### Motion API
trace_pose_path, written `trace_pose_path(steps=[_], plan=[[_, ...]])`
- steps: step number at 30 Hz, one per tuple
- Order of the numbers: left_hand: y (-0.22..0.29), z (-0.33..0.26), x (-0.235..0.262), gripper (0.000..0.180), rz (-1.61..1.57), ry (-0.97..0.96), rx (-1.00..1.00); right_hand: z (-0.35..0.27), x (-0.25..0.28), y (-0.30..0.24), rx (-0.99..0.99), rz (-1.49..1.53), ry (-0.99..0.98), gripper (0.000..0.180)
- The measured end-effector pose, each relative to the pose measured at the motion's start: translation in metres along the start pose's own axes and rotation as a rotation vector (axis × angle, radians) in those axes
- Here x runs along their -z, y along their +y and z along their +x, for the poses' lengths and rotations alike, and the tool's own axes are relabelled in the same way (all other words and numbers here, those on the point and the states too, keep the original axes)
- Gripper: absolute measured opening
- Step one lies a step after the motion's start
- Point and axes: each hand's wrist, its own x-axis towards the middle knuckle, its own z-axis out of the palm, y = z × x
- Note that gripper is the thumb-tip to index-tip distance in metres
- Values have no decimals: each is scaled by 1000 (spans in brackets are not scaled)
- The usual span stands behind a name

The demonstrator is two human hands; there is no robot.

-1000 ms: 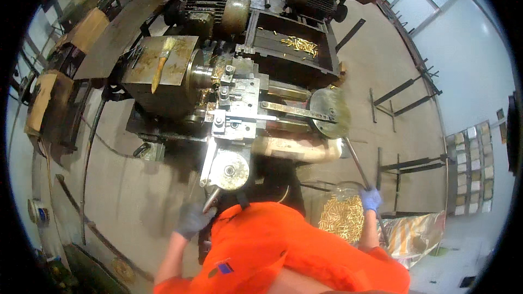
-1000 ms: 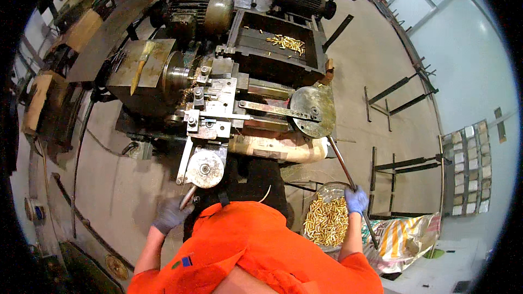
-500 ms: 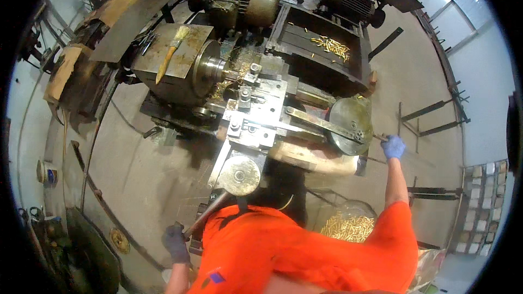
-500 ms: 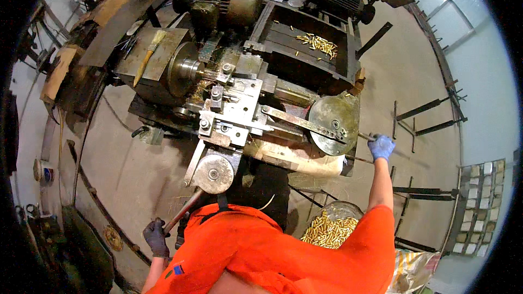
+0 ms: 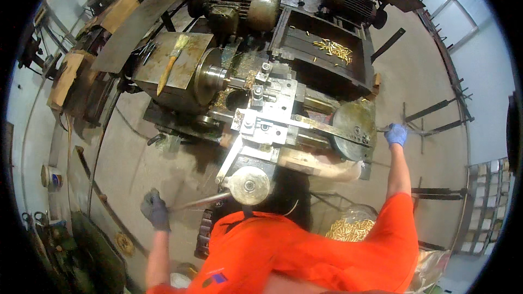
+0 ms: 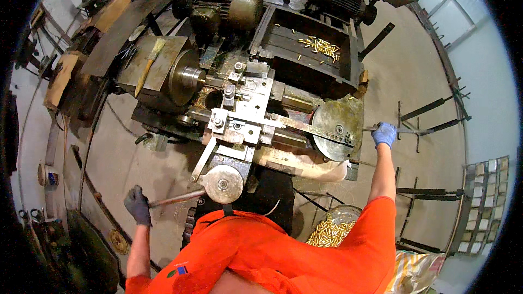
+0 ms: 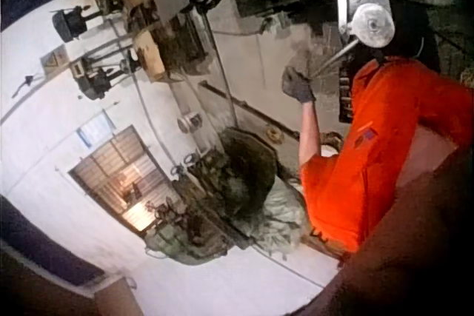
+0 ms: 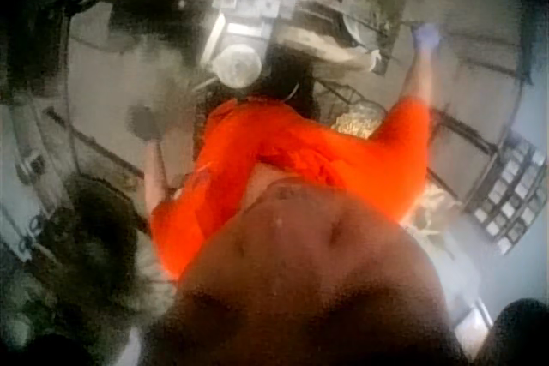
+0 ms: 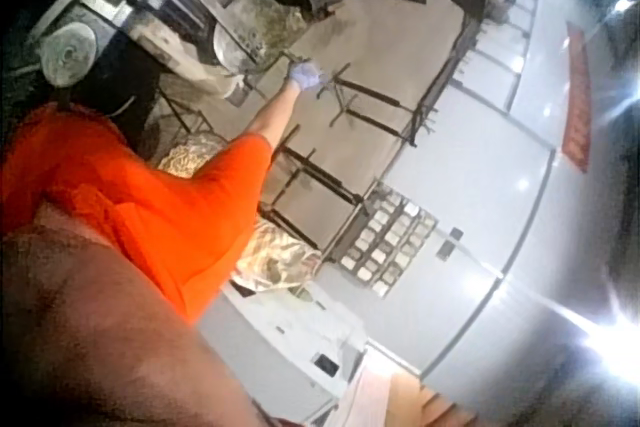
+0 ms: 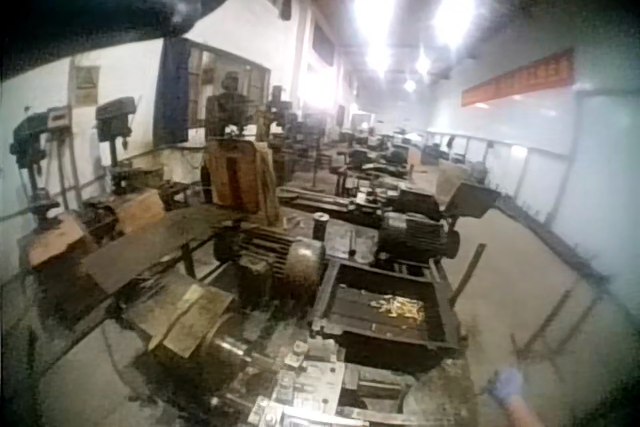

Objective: The person operates a metalworking machine in a factory setting. They repeatedly use a long metal rod to push a lever on the machine, then retrieve small brass-colored metal parts from the output area and place them into a large bag on the floor.

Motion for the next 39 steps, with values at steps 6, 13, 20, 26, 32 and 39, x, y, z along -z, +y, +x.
trace_pose_path(steps=[6,13,20,26,32,39], plan=[[2,108,-48,27,236,-19,-330,-54,23,12,-80,-31,-154,28],[44,168,-118,20,327,-2,-650,-136,41,0,-269,103,-188,39],[43,195,-130,21,302,-111,-534,-209,69,-25,-364,210,-260,47],[33,202,-132,22,222,-89,-543,-234,81,-48,-396,300,-273,55],[34,203,-131,23,305,-88,-510,-239,77,-47,-324,215,-168,48],[36,198,-131,22,347,-122,-507,-133,9,25,-50,103,-14,32]])
